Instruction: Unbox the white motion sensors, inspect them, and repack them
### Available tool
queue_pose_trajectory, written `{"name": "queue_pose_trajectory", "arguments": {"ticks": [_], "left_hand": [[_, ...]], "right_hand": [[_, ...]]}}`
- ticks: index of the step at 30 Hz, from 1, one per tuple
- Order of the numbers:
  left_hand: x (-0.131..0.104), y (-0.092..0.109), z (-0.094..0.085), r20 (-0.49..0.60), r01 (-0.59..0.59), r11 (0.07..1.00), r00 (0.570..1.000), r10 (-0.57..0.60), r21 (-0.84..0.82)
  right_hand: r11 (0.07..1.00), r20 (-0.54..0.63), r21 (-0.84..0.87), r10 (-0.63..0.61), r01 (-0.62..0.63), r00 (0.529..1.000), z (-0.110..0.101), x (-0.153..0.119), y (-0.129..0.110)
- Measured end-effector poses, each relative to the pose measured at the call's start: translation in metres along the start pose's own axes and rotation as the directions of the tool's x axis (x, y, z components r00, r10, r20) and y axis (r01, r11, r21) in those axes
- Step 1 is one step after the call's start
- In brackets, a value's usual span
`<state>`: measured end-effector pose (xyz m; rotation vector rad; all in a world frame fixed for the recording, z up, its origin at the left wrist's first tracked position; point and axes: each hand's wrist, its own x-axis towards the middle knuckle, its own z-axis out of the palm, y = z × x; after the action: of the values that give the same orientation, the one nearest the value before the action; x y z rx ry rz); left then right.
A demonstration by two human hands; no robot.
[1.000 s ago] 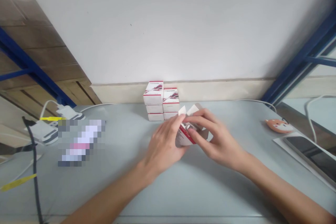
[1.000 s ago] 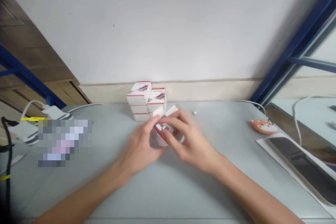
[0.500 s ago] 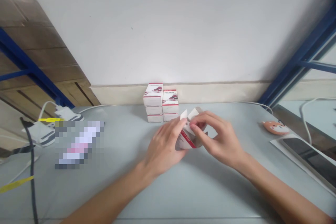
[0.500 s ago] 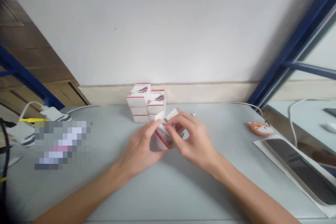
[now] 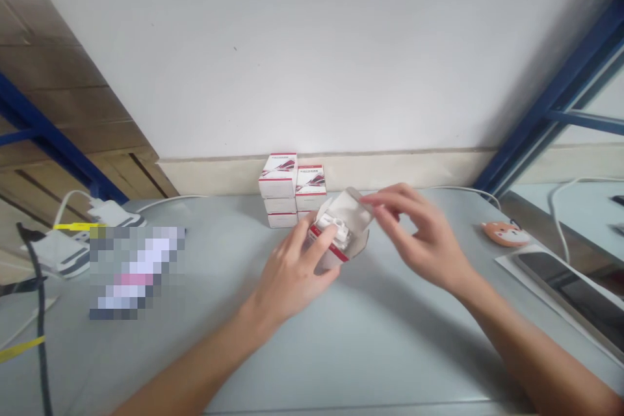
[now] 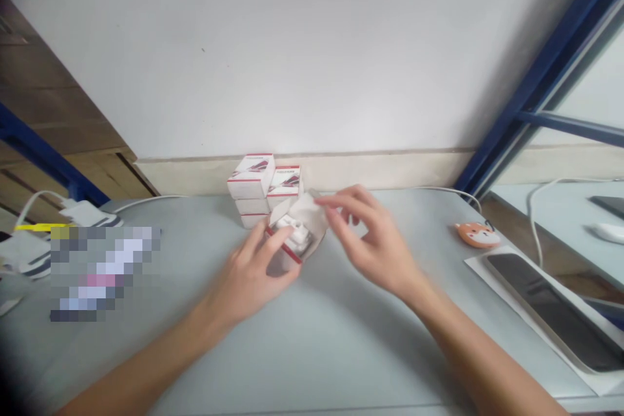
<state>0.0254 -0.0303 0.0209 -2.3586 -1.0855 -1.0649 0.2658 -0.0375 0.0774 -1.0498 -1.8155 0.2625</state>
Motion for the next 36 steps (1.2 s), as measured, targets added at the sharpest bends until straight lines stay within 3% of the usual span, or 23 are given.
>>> {"name": "queue_pose_trajectory", "arguments": {"ticks": [2,7,11,18,23,26,29,34,36], "left_hand": [[0.0,-0.002,0.002,0.007,0.06,0.998,0.998,-0.06,0.007],[0.002,-0.007,0.005,-0.043,0.098,0.995,0.994,-0.097,0.02],[0.004,-0.012,0.003,-0.069,0.049,0.996,0.997,-0.044,0.075],[0.006,-0.024,0.003,-0.096,0.079,0.984,0.993,-0.064,0.16],[0.004,-0.024,0.005,-0.059,0.081,0.978,0.996,-0.071,0.195],[0.004,-0.023,0.005,-0.02,0.098,0.975,0.995,-0.096,0.199],[0.003,-0.022,0.006,0.001,0.109,0.975,0.994,-0.111,0.195],[0.003,-0.022,0.005,0.017,0.096,0.983,0.995,-0.1,0.157],[0.004,-0.022,0.005,0.027,0.105,0.983,0.993,-0.111,0.152]], "right_hand": [[0.988,-0.137,-0.124,0.077,-0.094,0.988,-0.003,0.004,0.022],[0.831,0.043,-0.502,0.299,-0.239,0.953,0.008,0.0,0.092],[0.78,0.16,-0.59,0.368,-0.21,0.916,0.021,-0.011,0.126],[0.766,0.141,-0.586,0.417,-0.264,0.898,0.016,-0.008,0.131],[0.733,0.095,-0.582,0.491,-0.352,0.866,-0.02,0.004,0.125],[0.717,0.228,-0.599,0.578,-0.356,0.783,-0.045,0.007,0.12],[0.744,0.375,-0.581,0.604,-0.329,0.704,-0.052,0.005,0.12],[0.8,0.449,-0.561,0.51,-0.213,0.733,-0.031,0.001,0.131],[0.821,0.404,-0.535,0.458,-0.202,0.792,-0.025,0.001,0.128]]}}
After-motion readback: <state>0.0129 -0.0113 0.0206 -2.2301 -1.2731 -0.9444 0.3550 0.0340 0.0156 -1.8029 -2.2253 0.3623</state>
